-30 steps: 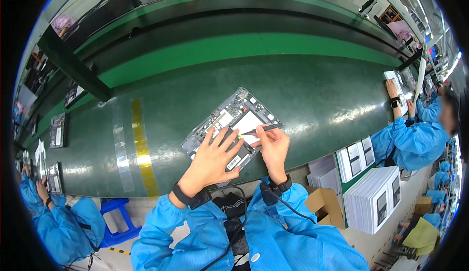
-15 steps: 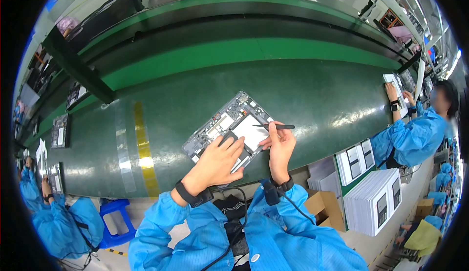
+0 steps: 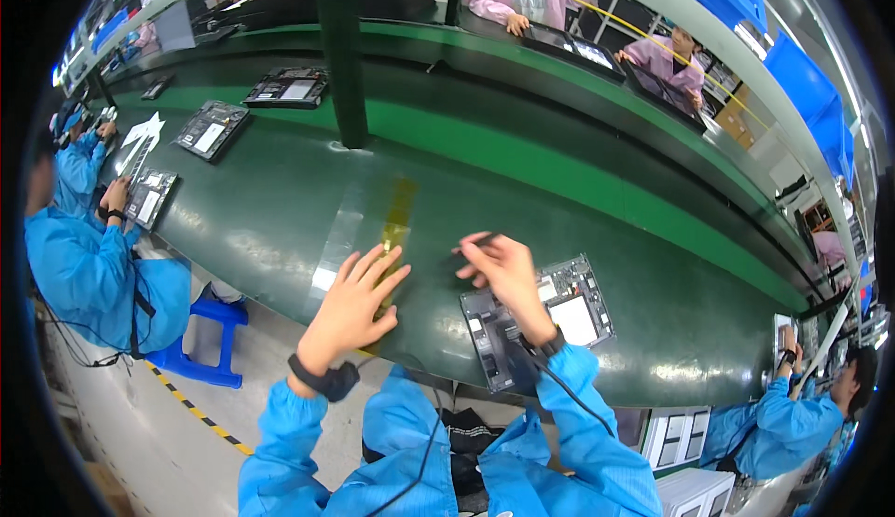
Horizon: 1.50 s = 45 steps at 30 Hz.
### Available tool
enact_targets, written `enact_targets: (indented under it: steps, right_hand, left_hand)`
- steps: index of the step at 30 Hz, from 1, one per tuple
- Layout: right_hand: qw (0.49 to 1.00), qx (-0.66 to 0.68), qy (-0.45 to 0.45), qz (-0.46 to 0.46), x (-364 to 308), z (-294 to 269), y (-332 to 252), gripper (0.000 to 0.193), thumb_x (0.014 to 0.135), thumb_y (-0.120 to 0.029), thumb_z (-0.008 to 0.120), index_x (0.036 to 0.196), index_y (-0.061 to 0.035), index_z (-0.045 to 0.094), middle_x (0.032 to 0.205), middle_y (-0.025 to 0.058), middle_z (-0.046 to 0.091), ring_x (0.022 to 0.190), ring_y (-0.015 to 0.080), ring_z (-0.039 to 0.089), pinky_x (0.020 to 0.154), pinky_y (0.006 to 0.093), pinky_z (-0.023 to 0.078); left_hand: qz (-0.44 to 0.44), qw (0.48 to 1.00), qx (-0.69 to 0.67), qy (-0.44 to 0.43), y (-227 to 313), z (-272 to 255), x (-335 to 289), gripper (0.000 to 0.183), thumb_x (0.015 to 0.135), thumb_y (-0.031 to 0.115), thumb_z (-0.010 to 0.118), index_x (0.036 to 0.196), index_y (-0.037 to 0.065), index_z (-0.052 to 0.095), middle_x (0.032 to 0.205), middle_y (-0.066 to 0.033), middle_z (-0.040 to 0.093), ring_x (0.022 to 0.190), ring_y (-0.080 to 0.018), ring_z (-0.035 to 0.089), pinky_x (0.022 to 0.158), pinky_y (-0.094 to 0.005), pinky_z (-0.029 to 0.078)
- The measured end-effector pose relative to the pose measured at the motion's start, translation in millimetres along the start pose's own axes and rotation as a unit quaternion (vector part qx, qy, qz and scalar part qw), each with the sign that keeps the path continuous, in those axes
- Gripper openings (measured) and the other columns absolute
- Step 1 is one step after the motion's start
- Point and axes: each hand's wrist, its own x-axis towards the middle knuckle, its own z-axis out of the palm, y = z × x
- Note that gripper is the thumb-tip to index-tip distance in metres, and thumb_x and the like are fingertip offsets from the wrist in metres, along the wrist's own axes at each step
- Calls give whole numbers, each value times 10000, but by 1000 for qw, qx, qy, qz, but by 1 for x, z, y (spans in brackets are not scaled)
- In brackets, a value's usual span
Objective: The recorder is assembling a tablet or laptop component on a factory assembly line, specifically connecting internal cables and battery components using tweezers.
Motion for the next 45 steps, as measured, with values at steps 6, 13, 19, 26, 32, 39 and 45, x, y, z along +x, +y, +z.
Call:
enact_targets:
  steps: [6, 13, 19, 26, 32, 39, 45]
  right_hand:
    - [999, -30, -16, -3, 59, 36, 59, 204, 976, -155, 649, 1090, 14, 660, 935, 94, 728, 731, 173, 725, 587, 252, 531]
    - [996, -89, 21, -13, 51, 49, 57, 171, 969, -121, 648, 1065, 19, 669, 900, 97, 731, 703, 170, 726, 586, 253, 531]
    - [996, -92, 14, -8, 56, 49, 56, 152, 972, -106, 639, 1053, 18, 671, 888, 95, 727, 704, 166, 724, 591, 251, 529]
    - [995, -97, 11, -2, 55, 51, 53, 147, 968, -106, 647, 1042, 19, 670, 881, 95, 726, 711, 161, 720, 596, 251, 527]
    - [995, -98, 20, -8, 54, 55, 53, 157, 962, -108, 662, 1028, 35, 667, 871, 105, 727, 745, 176, 730, 613, 254, 534]
    - [998, 11, 54, -20, 44, 57, 49, 194, 958, -135, 681, 1015, 49, 661, 883, 120, 726, 787, 206, 737, 677, 268, 554]
    - [977, 45, 188, -89, 9, 6, -6, 226, 954, -181, 691, 1036, 28, 672, 924, 106, 727, 816, 213, 727, 821, 299, 523]
  left_hand:
    - [17, 999, 10, -37, -39, 38, -2, 682, 809, 345, 624, 1465, 207, 498, 1568, -119, 378, 1461, -378, 299, 1205, -550, 199]
    - [7, 1000, -7, -18, -39, 35, -4, 691, 795, 345, 651, 1451, 174, 514, 1557, -125, 390, 1459, -375, 302, 1209, -551, 194]
    - [5, 1000, -19, -15, -43, 34, -1, 691, 785, 341, 672, 1440, 172, 527, 1553, -128, 394, 1458, -375, 300, 1211, -545, 195]
    - [4, 1000, -23, -15, -44, 36, 0, 686, 782, 344, 683, 1429, 169, 538, 1550, -129, 393, 1457, -373, 300, 1212, -542, 193]
    - [3, 1000, -18, -20, -45, 35, -1, 689, 781, 344, 688, 1430, 169, 536, 1548, -132, 395, 1455, -372, 302, 1210, -545, 197]
    - [16, 1000, -11, -20, -41, 33, 0, 691, 792, 346, 682, 1441, 170, 523, 1552, -138, 388, 1456, -380, 297, 1205, -548, 200]
    - [26, 998, -30, -47, -49, 35, 2, 763, 822, 352, 668, 1512, 148, 413, 1576, -172, 342, 1458, -399, 289, 1205, -541, 199]
